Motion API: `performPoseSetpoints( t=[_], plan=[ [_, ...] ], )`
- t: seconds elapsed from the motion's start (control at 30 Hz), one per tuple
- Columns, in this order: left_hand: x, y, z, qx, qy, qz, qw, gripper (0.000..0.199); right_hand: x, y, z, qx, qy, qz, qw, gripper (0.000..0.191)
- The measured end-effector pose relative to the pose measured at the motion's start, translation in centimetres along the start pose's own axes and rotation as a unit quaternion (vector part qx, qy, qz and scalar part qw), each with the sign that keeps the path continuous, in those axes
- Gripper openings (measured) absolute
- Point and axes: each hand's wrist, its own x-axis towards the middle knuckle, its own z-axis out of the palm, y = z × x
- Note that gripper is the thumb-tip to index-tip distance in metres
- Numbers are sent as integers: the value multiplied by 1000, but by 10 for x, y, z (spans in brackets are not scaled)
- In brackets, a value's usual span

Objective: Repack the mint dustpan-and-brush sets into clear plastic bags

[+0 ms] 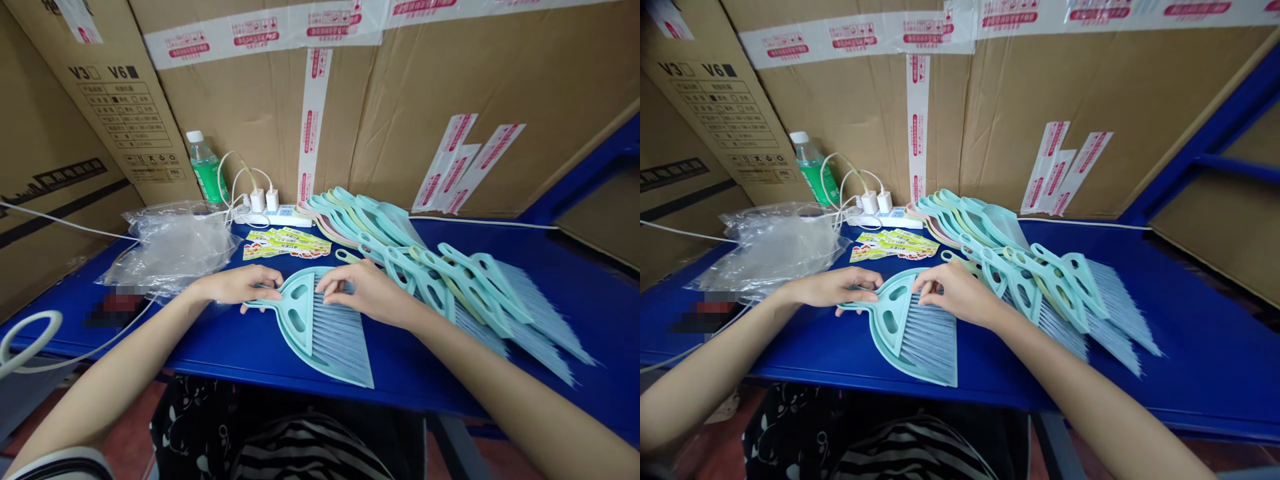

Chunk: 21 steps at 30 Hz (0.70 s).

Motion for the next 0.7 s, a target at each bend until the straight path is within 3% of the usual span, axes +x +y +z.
performPoseSetpoints(
  t=[0.17,0.27,0.53,0.7],
  plan=[
    [0,0,0,-1,-4,-4,1000,34,-1,1,-1,-109,20,-94,989,28],
    [0,1,-1,0,-6,-3,1000,34,-3,1,-2,-128,6,-117,985,33],
    [0,1,0,-5,-6,1,1000,31,-4,0,-5,-69,-13,-31,997,10],
    [-1,1,0,-7,-8,-3,1000,32,-5,1,-7,-2,-23,26,999,22]
  ],
)
